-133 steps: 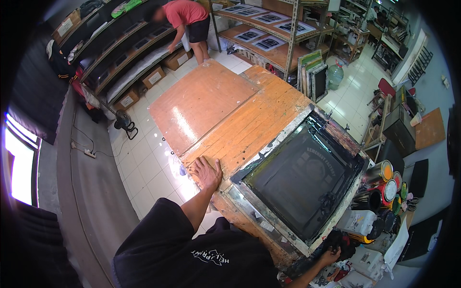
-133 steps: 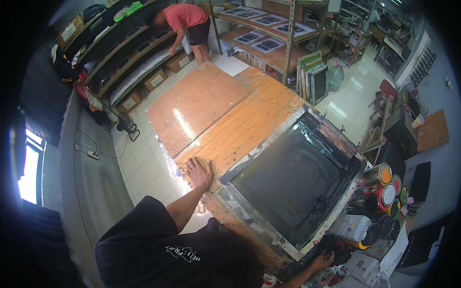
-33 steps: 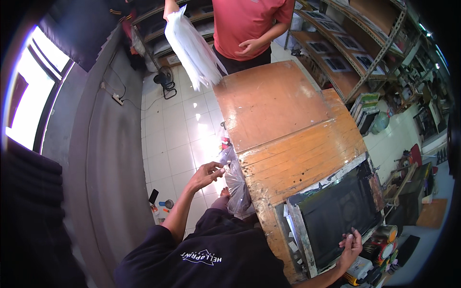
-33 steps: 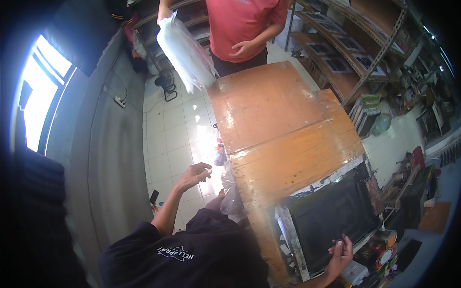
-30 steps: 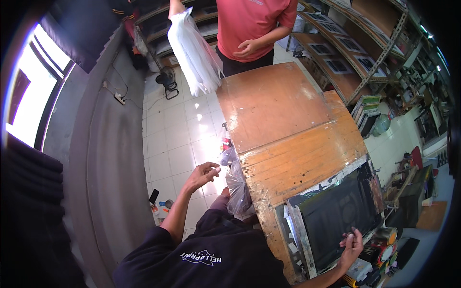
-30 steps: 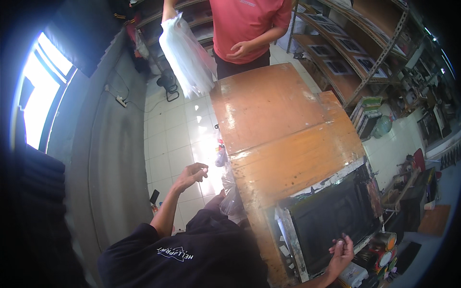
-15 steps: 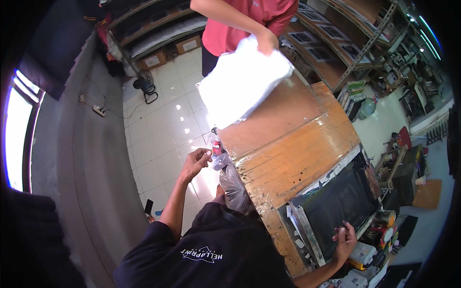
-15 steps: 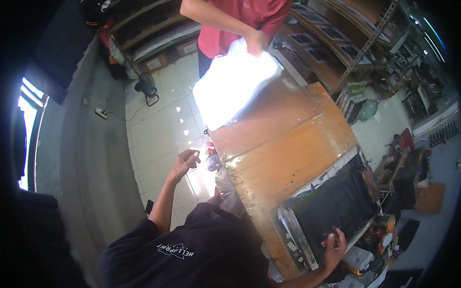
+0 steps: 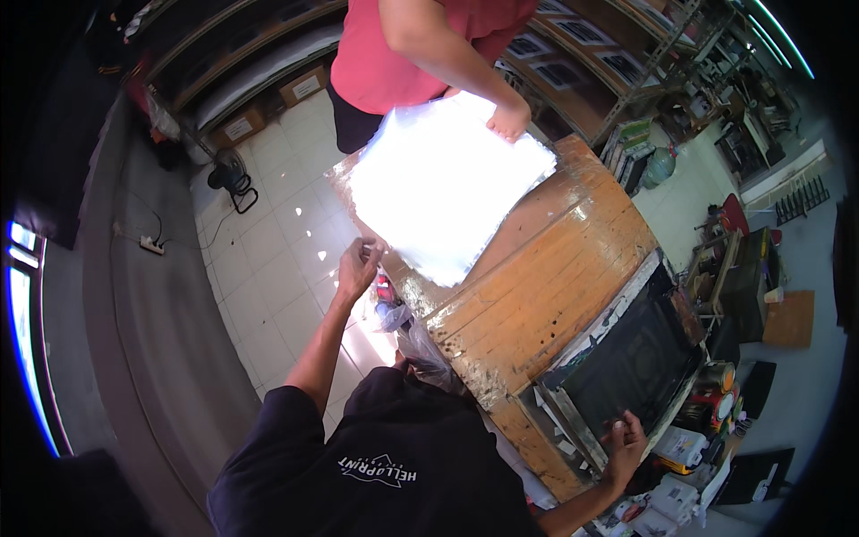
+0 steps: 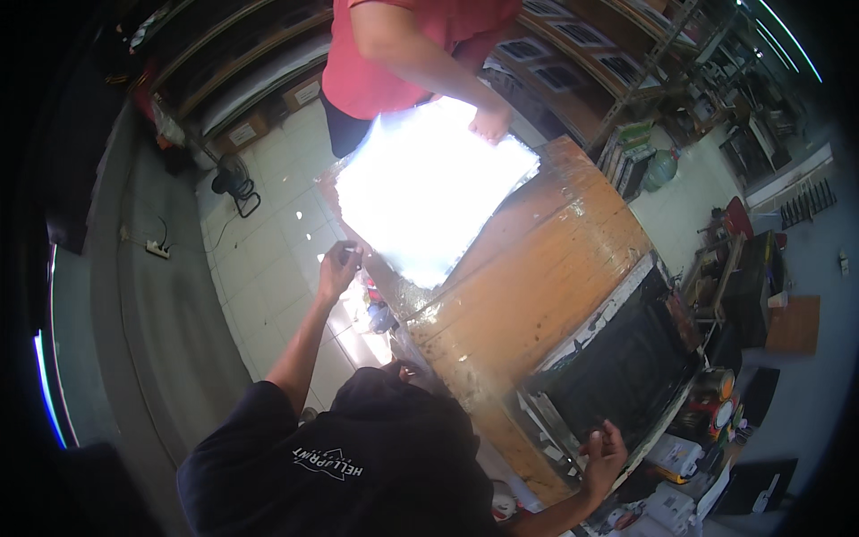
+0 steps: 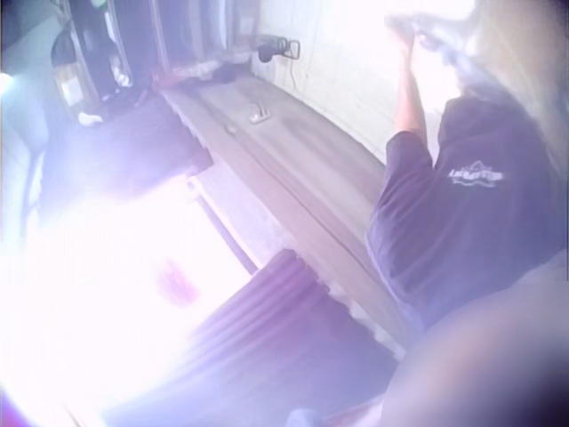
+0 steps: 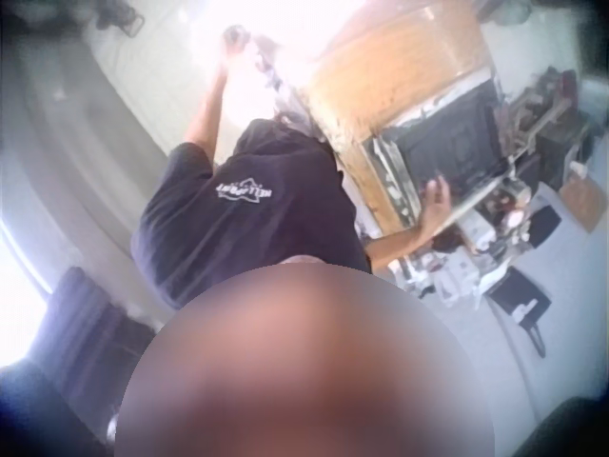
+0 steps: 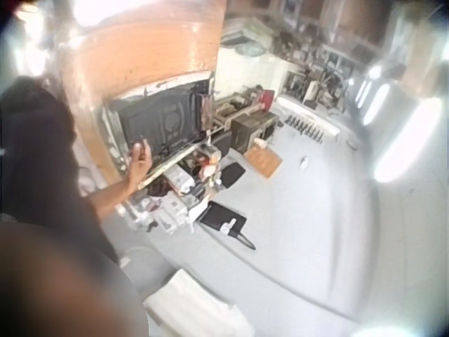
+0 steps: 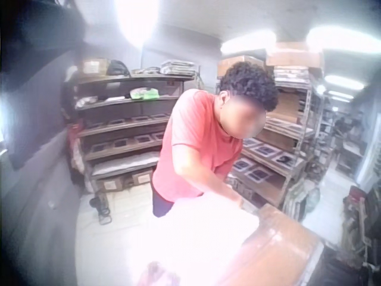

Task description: The person prepares a screen printing frame by wiping it with a cloth, then applies ink across the mesh using a squeegee. A coworker places a white t-shirt on the table, and the person positions the screen over it to perform a print stroke.

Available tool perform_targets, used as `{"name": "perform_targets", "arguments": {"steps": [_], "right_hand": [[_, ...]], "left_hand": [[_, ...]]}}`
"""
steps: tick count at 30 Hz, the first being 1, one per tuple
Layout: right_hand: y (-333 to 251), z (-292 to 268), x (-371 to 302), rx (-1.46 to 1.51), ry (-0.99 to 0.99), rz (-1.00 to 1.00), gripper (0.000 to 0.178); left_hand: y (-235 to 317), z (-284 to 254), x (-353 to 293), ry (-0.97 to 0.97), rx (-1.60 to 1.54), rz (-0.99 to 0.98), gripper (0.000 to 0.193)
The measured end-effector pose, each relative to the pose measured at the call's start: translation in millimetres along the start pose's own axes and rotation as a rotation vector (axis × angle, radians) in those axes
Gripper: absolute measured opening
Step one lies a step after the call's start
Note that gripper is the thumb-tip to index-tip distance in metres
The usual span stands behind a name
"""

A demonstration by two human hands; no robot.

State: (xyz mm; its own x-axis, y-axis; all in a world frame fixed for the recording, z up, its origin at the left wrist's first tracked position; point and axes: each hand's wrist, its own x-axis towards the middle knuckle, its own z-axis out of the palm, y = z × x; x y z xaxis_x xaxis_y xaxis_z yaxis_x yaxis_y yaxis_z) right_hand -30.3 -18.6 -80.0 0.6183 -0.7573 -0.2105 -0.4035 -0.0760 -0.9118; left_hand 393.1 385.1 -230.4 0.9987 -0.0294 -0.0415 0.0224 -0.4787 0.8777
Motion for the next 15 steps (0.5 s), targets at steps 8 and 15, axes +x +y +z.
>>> {"name": "perform_targets", "arguments": {"steps": [8,15], "right_hand": [[1,56,-20,0.111,0.049,0.113,0.03],[25,132,-13,0.538,0.19,0.081,0.038]], "left_hand": [[-35,14,163,0.383,0.108,0.28,0.053],[-60,27,323,0.378,0.169,0.313,0.08]]}}
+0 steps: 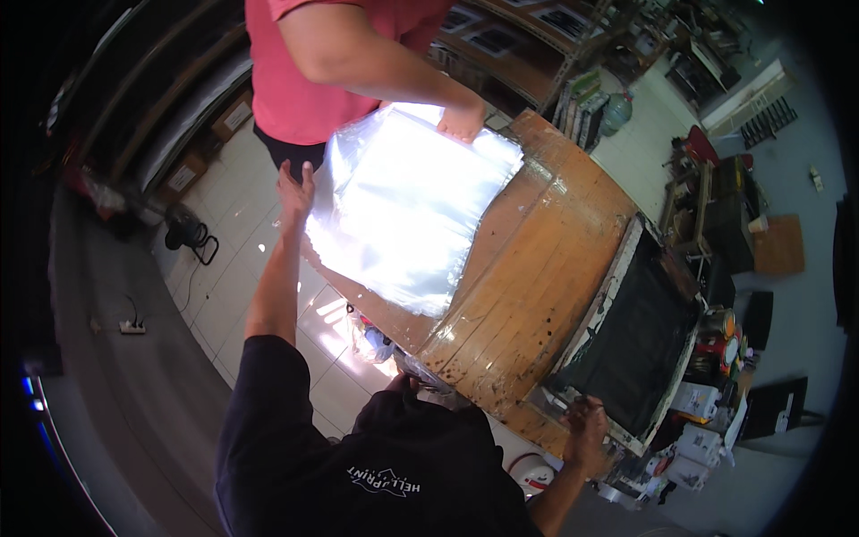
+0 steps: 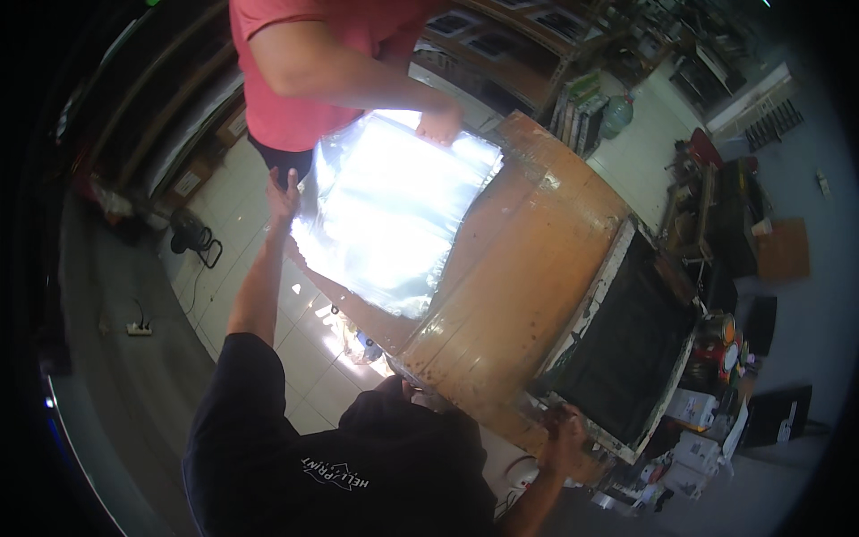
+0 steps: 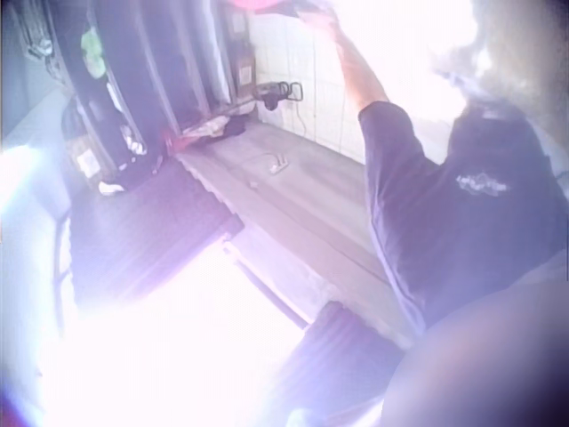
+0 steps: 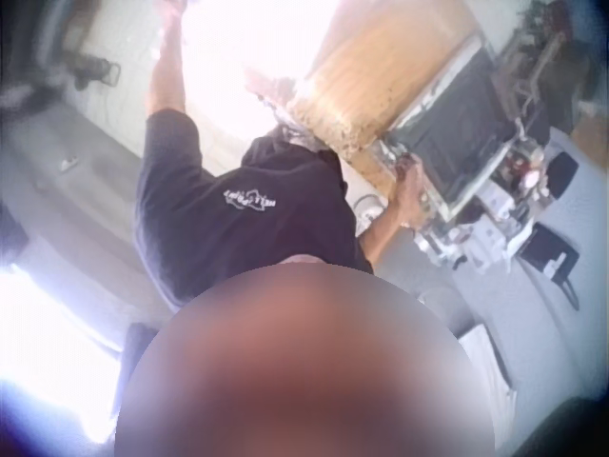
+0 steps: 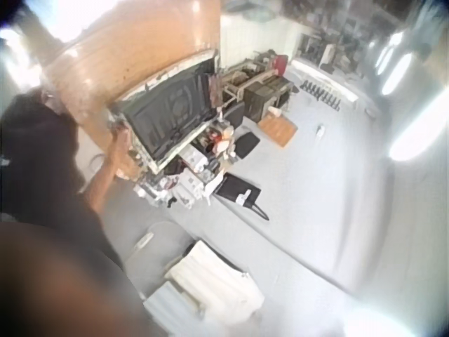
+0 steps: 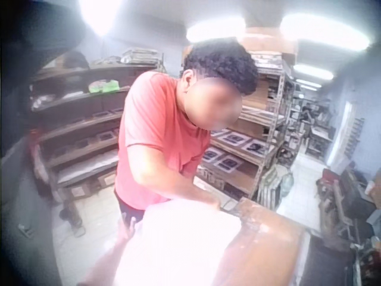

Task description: The person prepares a screen printing frame by wiping it with a cloth, then applies ink across the mesh using a squeegee. A coworker places a white t-shirt on the table, and the person positions the screen over it to perform a print stroke.

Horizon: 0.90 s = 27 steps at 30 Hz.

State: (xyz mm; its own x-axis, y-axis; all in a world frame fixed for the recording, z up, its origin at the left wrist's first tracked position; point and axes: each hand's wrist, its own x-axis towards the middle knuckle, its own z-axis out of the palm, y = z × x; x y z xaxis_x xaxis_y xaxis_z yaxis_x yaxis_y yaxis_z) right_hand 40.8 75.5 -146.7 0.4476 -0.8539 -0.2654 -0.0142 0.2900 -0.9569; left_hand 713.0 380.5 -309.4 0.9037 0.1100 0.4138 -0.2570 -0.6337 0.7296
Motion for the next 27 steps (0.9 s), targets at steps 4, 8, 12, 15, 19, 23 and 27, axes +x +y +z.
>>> {"name": "perform_targets", "arguments": {"steps": [4,8,12,15,19,23,27], "right_hand": [[27,36,4,0.09,-0.045,0.054,0.048],[66,67,9,0.128,-0.006,0.165,0.052],[116,93,24,-0.099,-0.001,-0.01,0.052],[108,129,45,0.228,-0.018,0.172,0.051],[111,142,58,0.224,-0.056,0.216,0.053],[128,125,57,0.158,-0.068,0.19,0.056],[127,111,40,0.227,-0.065,0.288,0.056]], "left_hand": [[0,26,52,-0.203,-0.027,-0.13,0.088],[12,45,70,-0.448,-0.18,-0.214,0.082],[54,23,60,-0.753,-0.234,-0.27,0.079],[64,25,36,-0.564,-0.138,-0.186,0.077],[14,41,43,-0.431,0.274,0.203,0.074],[-9,46,50,-0.6,0.198,-0.154,0.084],[-63,42,65,-0.347,0.37,0.033,0.08]]}}
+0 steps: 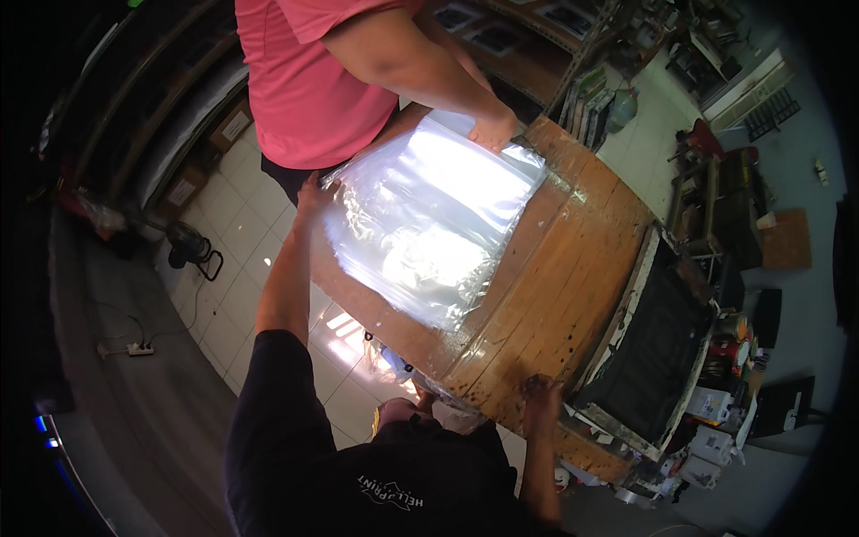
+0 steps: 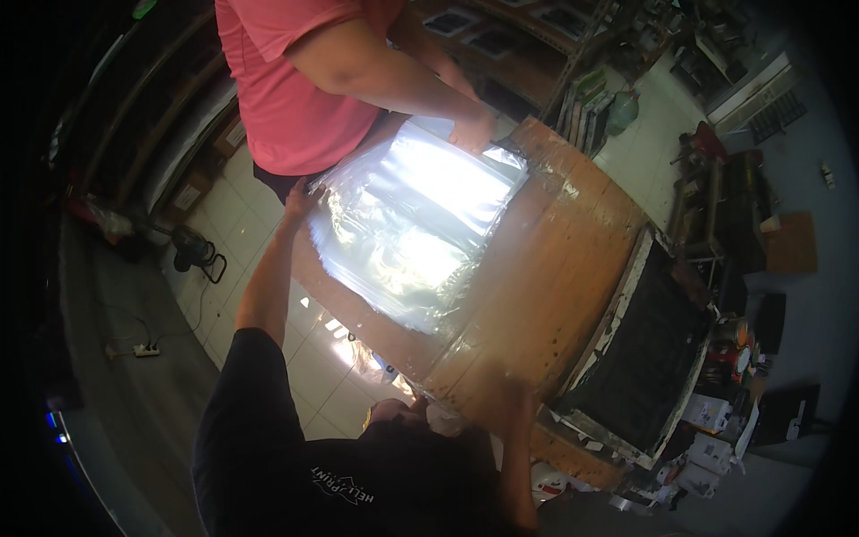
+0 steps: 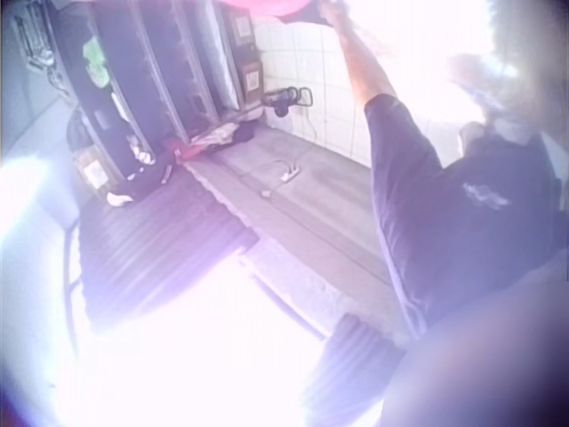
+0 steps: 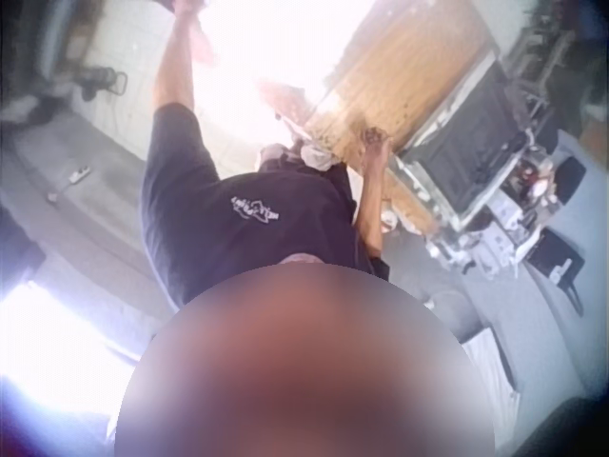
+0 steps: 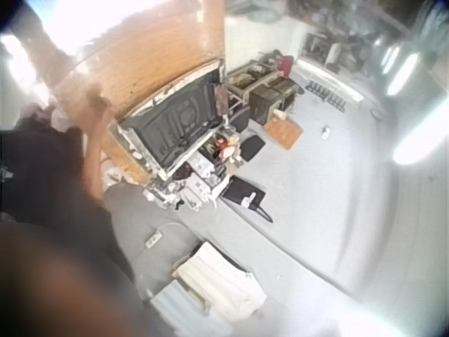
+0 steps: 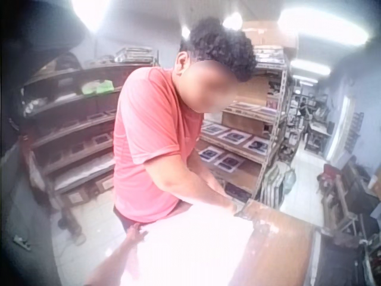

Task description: The person prepares a screen printing frame by wiping it with a cloth, then applies ink across the mesh using a squeegee. A coworker places a white t-shirt on the table, and the person positions the screen over it to perform a print stroke.

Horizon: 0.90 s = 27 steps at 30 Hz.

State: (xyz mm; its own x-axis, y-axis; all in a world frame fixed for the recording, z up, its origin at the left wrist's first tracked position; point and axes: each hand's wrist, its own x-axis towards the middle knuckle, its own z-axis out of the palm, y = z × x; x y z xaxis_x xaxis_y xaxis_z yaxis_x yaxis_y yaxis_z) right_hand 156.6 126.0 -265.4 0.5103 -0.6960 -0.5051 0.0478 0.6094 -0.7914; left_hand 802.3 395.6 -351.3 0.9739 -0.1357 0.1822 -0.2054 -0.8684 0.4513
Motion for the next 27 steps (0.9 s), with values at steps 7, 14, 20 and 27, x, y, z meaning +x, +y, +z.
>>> {"name": "perform_targets", "arguments": {"steps": [7,14,20,27], "right_hand": [[-6,-21,-50,-0.025,0.062,-0.034,0.055],[-6,-37,-59,-0.004,0.065,-0.072,0.054],[-3,-44,-56,0.032,0.058,-0.102,0.051],[-4,-45,-61,0.003,0.057,-0.109,0.052]], "left_hand": [[32,-14,-1,-0.264,-0.556,-0.267,0.049],[72,-12,-34,0.049,-0.401,-0.028,0.019],[81,-22,-45,0.161,-0.409,0.016,0.021],[60,-18,-31,0.012,-0.178,0.019,0.027]]}}
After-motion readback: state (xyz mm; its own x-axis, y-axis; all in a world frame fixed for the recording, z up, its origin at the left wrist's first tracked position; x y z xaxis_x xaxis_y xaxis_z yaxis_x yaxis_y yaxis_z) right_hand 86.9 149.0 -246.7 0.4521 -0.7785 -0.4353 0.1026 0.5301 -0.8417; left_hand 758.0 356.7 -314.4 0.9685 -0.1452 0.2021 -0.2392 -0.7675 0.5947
